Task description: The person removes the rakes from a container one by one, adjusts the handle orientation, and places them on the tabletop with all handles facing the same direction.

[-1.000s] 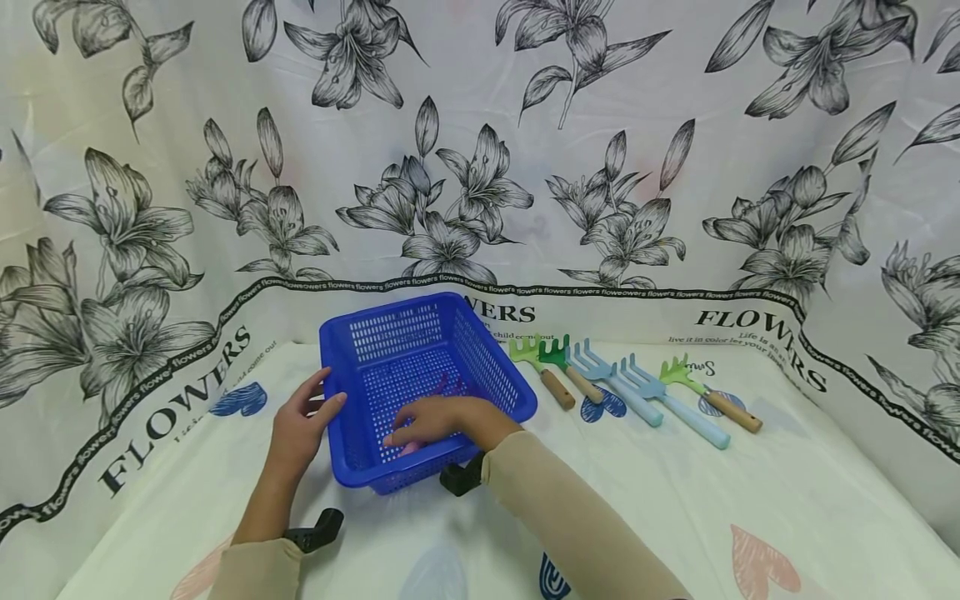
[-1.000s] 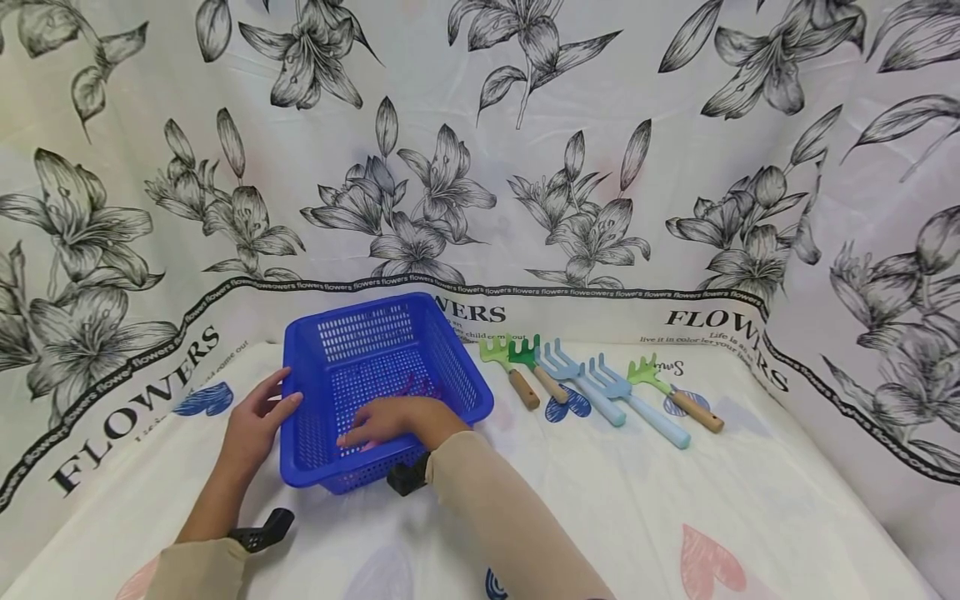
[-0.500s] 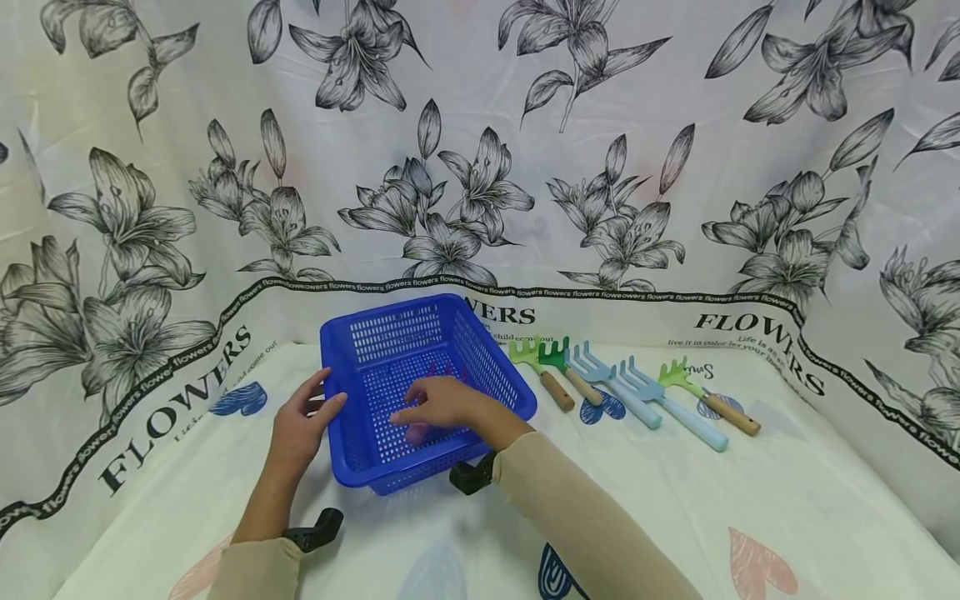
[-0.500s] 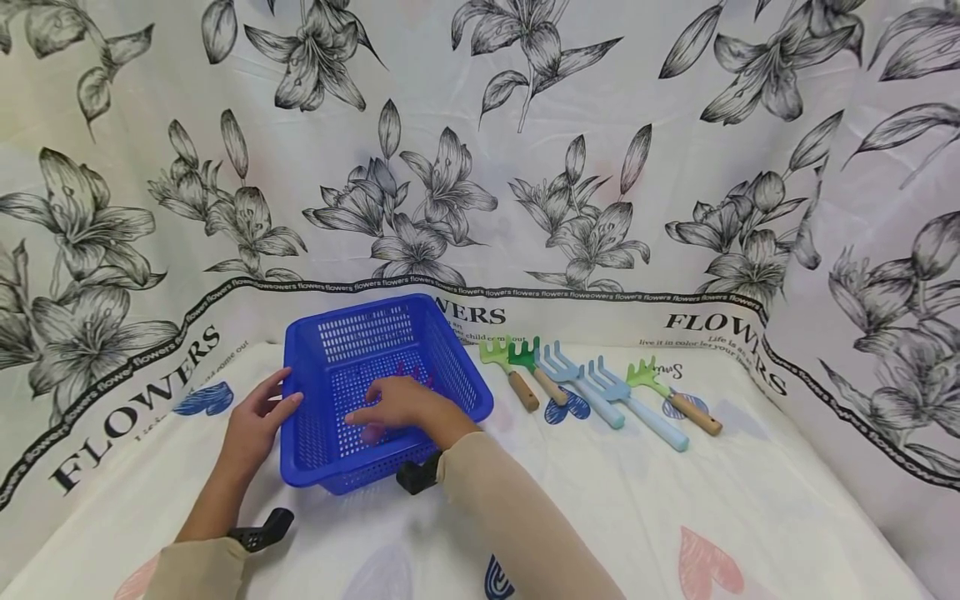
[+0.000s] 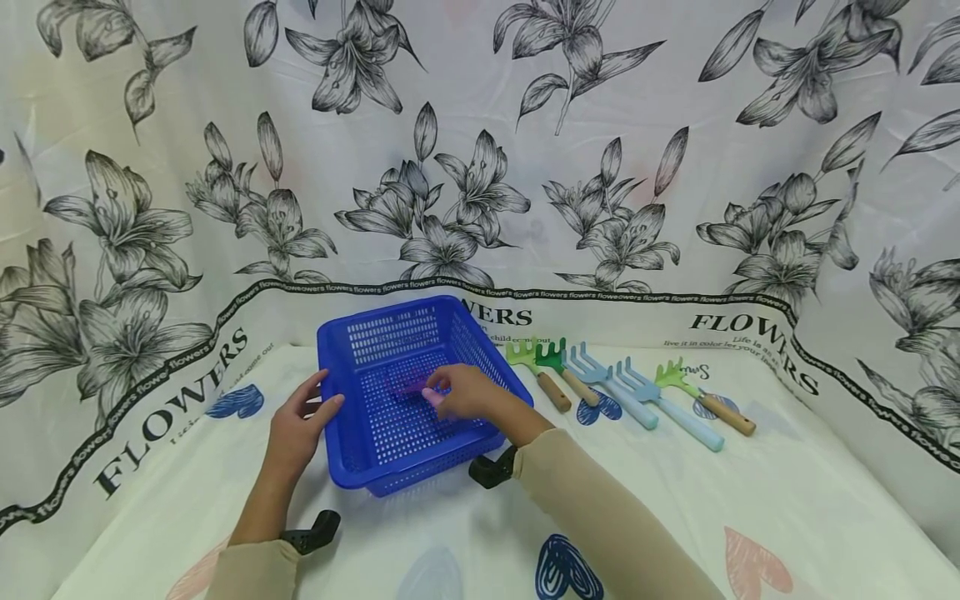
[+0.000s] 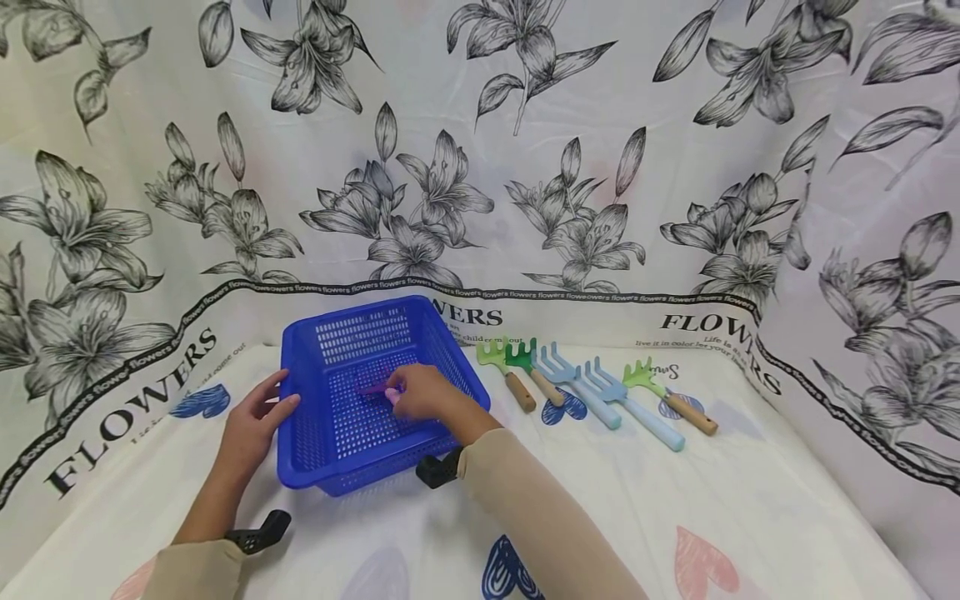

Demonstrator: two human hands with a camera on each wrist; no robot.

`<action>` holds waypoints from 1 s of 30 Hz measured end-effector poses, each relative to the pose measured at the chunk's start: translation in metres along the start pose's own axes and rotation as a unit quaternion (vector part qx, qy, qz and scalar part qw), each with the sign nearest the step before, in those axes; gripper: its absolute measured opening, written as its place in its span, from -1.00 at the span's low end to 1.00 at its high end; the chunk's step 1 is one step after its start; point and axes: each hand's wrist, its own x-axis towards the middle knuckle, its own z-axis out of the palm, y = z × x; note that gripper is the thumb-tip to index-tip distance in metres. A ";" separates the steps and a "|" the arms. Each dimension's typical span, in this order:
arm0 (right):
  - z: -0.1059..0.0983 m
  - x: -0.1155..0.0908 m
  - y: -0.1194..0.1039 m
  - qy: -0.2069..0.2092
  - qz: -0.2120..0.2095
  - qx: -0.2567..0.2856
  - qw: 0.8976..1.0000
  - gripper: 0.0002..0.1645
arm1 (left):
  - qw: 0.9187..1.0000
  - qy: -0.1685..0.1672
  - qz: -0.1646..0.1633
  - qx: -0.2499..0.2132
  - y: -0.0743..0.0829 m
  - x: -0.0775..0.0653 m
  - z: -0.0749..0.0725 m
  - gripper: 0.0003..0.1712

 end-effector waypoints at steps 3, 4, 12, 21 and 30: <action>-0.002 -0.001 0.001 0.021 0.011 -0.006 1.000 -0.53 | 1.000 0.001 0.000 0.001 -0.001 0.000 0.000 -0.20; -0.003 -0.001 0.001 0.028 0.013 -0.007 1.000 -0.55 | 1.000 0.002 0.000 0.001 -0.001 0.000 0.000 -0.20; -0.016 -0.012 0.005 0.118 0.006 0.007 0.993 -0.77 | 1.000 0.004 0.002 -0.002 -0.001 -0.002 0.001 -0.19; -0.034 -0.019 0.026 0.227 -0.013 0.041 0.973 -0.82 | 1.000 0.009 0.003 0.003 -0.003 -0.001 0.001 -0.19; -0.057 -0.037 0.047 0.294 -0.024 0.098 0.950 -0.81 | 1.000 0.010 0.005 0.001 -0.003 -0.001 0.001 -0.19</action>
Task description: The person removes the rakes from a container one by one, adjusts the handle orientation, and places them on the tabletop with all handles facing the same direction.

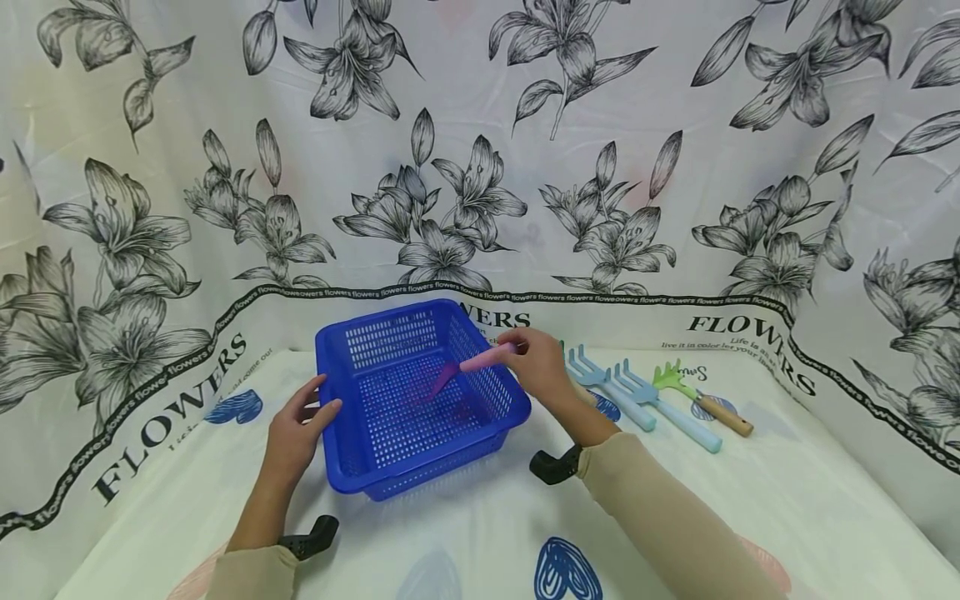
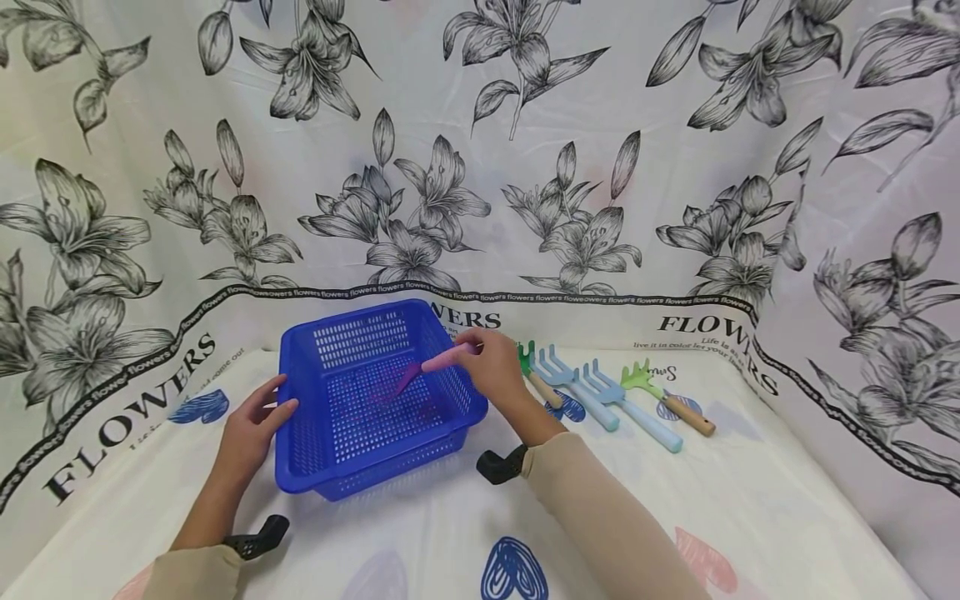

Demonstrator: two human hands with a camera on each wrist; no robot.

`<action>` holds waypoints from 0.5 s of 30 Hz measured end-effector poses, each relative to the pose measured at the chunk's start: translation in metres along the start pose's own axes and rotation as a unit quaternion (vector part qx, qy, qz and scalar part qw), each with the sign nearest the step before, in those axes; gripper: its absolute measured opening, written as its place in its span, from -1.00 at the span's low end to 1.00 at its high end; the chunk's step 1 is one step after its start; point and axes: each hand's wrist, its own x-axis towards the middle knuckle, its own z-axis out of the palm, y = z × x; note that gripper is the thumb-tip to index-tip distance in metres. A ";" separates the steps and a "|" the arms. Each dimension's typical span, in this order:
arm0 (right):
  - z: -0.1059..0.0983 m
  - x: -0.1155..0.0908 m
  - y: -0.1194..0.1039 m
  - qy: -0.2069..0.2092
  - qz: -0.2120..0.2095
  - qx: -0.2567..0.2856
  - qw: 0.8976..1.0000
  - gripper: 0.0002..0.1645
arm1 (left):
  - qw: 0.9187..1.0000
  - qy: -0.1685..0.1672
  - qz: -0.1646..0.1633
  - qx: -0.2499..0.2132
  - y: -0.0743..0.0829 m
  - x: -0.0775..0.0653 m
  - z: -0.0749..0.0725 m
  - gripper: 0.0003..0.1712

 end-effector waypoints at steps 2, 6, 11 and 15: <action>-0.009 -0.001 0.003 0.008 0.005 0.026 1.000 -0.80 | 1.000 -0.001 0.000 0.000 0.000 0.000 0.000 -0.19; -0.026 -0.001 0.006 0.030 0.006 0.036 0.999 -0.76 | 1.000 0.001 0.002 0.002 0.000 0.001 0.000 -0.19; -0.049 0.001 0.011 0.058 0.018 0.041 0.997 -0.72 | 1.000 -0.001 0.004 0.001 0.000 0.000 0.000 -0.19; -0.068 -0.002 0.020 0.080 0.015 0.055 0.995 -0.71 | 1.000 -0.002 -0.001 0.002 0.000 0.000 0.000 -0.18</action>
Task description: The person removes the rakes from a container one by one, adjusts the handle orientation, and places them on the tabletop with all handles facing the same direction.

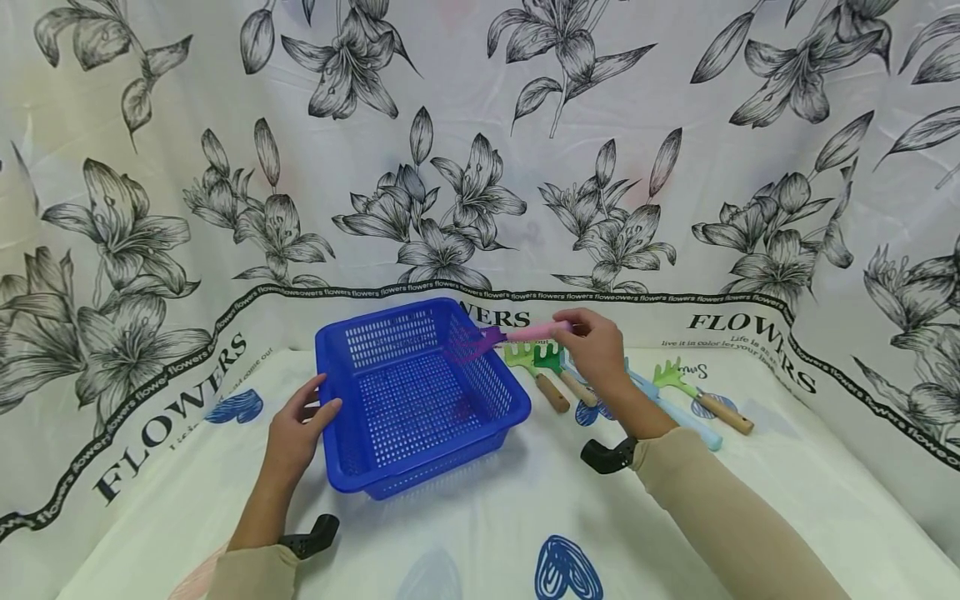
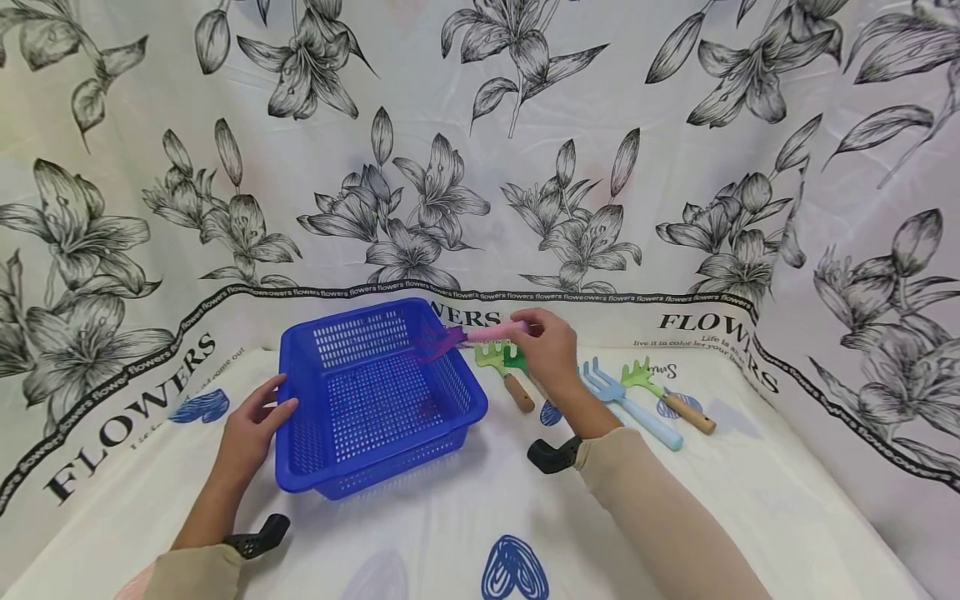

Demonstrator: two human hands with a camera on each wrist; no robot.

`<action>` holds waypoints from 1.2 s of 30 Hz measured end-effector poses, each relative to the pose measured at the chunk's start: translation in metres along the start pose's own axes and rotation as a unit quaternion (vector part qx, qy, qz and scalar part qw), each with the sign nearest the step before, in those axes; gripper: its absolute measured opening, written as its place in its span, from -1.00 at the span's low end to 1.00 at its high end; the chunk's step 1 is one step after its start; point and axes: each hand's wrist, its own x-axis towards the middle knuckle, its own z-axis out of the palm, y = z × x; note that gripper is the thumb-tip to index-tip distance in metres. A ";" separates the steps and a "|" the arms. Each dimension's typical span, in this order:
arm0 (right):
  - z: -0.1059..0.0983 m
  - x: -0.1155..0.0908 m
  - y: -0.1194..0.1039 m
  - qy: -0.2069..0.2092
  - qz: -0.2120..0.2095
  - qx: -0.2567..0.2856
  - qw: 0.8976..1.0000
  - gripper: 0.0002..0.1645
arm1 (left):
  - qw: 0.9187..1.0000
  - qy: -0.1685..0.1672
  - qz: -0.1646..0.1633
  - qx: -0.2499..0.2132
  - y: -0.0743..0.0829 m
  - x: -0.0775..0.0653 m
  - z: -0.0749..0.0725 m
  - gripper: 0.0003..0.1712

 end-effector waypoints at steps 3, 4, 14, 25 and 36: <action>-0.015 -0.001 0.007 0.022 0.008 0.010 1.000 -0.70 | 1.000 0.001 -0.002 0.001 0.000 0.000 0.000 -0.18; -0.020 -0.002 0.010 0.030 0.012 0.013 0.999 -0.69 | 1.000 0.001 -0.002 0.002 0.000 0.000 0.000 -0.18; -0.063 -0.010 0.041 0.102 0.064 0.001 0.993 -0.63 | 1.000 -0.001 0.000 0.001 0.001 -0.001 0.000 -0.19; -0.109 -0.026 0.071 0.157 0.115 -0.019 0.981 -0.58 | 1.000 -0.001 -0.004 0.002 0.002 0.000 -0.001 -0.19; -0.144 -0.042 0.095 0.190 0.171 -0.042 0.966 -0.53 | 1.000 -0.001 0.000 -0.003 0.002 -0.001 -0.001 -0.18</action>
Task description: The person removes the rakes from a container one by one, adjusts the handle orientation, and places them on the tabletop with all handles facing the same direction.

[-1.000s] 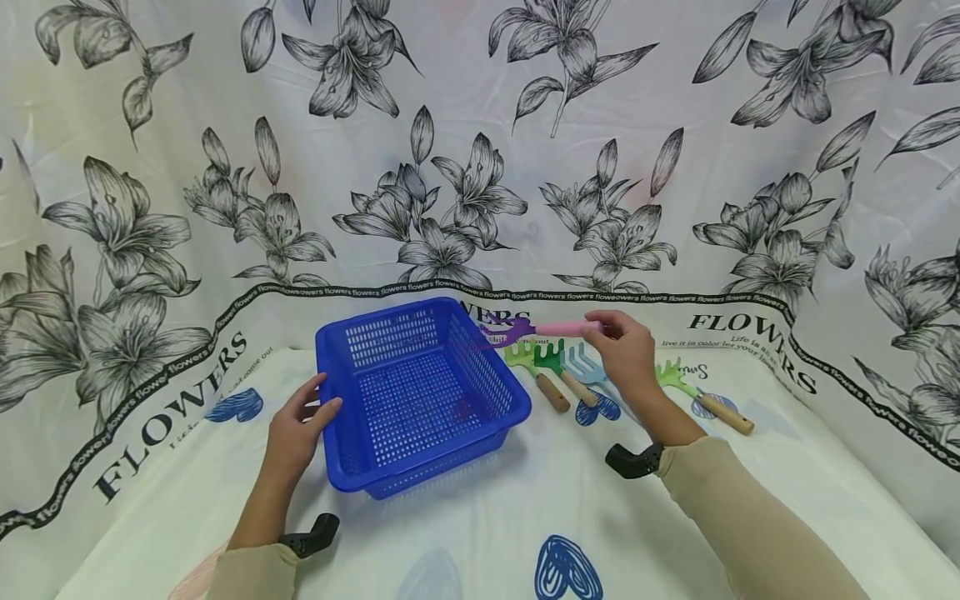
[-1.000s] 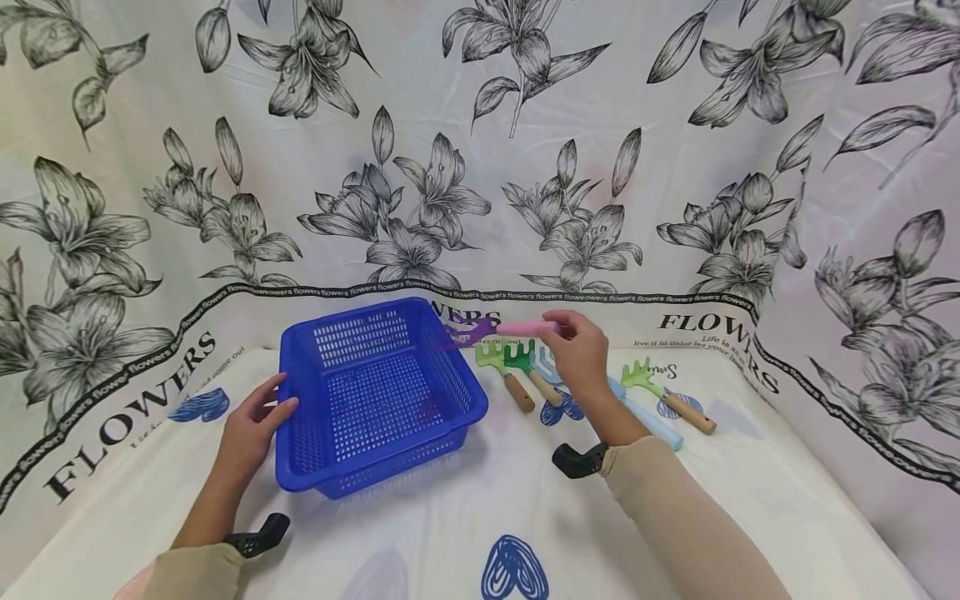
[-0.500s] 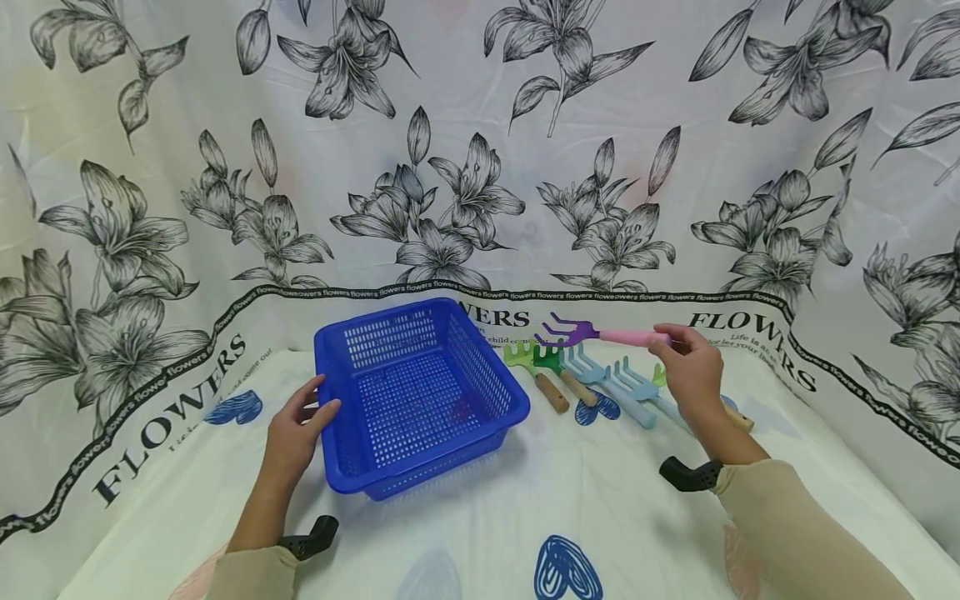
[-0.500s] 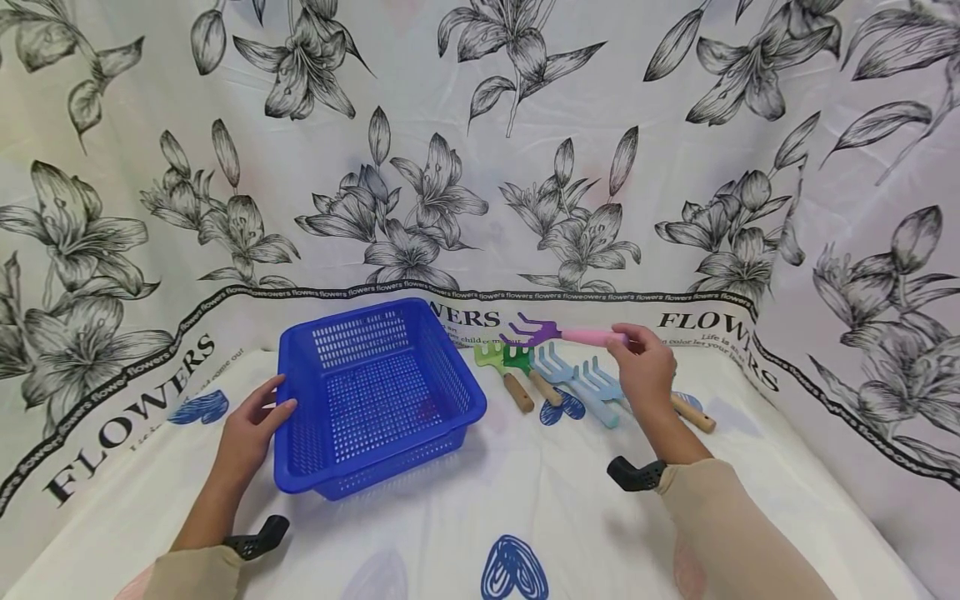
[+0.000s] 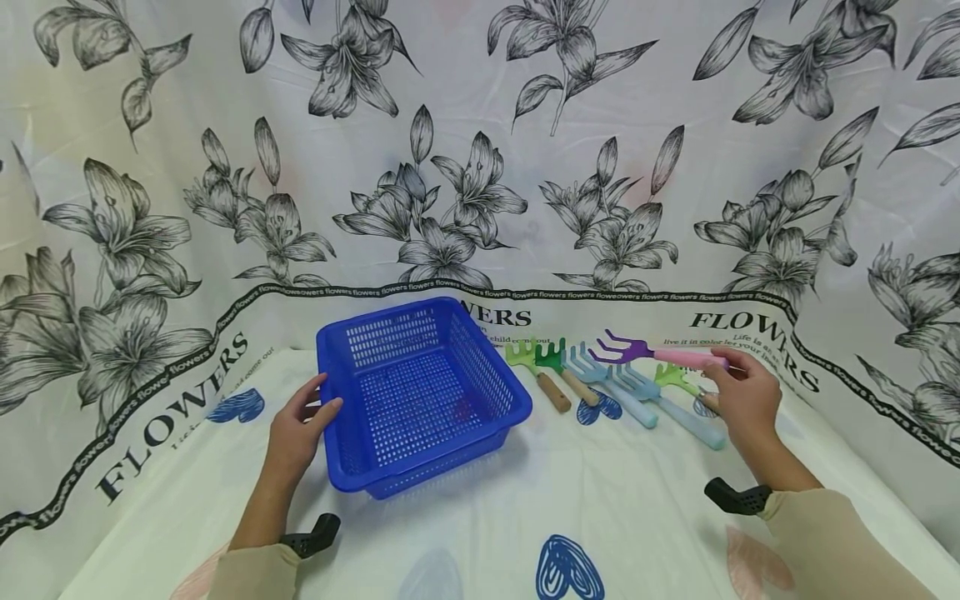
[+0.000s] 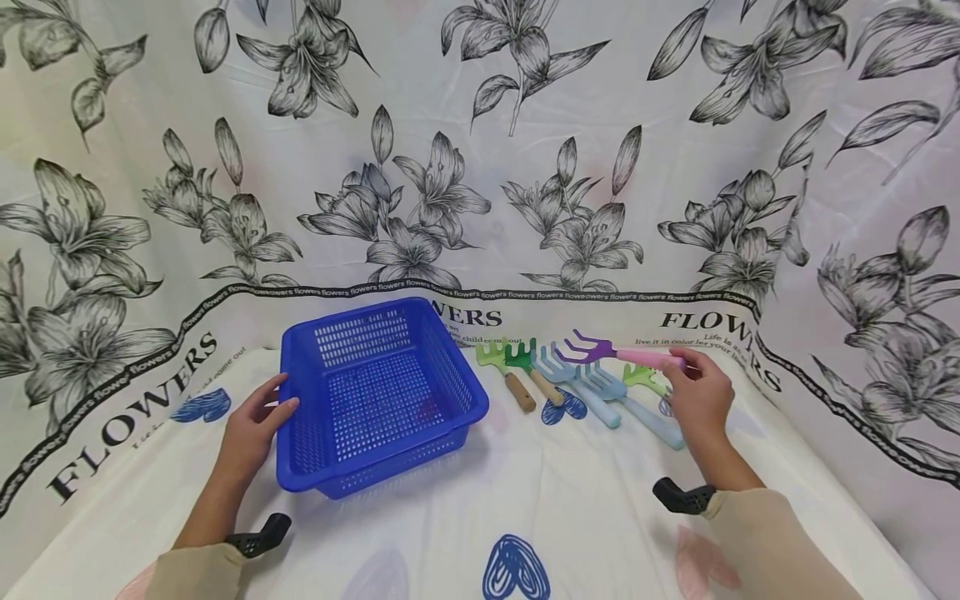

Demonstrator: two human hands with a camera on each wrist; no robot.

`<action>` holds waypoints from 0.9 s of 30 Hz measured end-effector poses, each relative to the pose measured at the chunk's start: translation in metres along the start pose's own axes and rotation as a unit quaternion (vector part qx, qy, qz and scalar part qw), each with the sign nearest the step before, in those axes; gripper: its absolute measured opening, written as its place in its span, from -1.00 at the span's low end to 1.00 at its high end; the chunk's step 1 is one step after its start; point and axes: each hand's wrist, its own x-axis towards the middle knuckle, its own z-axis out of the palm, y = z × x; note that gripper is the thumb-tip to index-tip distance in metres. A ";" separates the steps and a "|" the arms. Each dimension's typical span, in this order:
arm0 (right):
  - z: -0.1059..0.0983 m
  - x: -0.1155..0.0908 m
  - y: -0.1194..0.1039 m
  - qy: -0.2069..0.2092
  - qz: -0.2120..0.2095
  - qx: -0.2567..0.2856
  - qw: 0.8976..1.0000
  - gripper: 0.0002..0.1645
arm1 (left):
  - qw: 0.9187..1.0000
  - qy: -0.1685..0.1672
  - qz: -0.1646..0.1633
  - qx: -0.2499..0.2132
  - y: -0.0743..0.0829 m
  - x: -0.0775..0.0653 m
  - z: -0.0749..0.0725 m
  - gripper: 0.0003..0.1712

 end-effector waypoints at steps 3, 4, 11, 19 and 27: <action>-0.008 0.003 0.007 0.007 0.013 -0.002 1.000 -0.51 | 1.000 -0.001 0.000 -0.001 0.001 0.000 0.001 -0.18; -0.010 0.004 0.009 0.009 0.018 -0.002 1.000 -0.51 | 1.000 -0.001 0.000 -0.001 0.000 0.000 0.001 -0.18; -0.027 0.010 0.021 0.047 0.041 0.008 0.998 -0.55 | 1.000 0.001 -0.002 -0.001 -0.001 0.000 0.001 -0.18; -0.042 0.018 0.035 0.081 0.080 0.034 0.993 -0.56 | 1.000 0.005 -0.005 0.000 -0.003 0.001 0.001 -0.18; -0.057 0.025 0.048 0.111 0.119 0.086 0.983 -0.51 | 1.000 0.001 0.001 0.001 -0.002 0.000 0.001 -0.19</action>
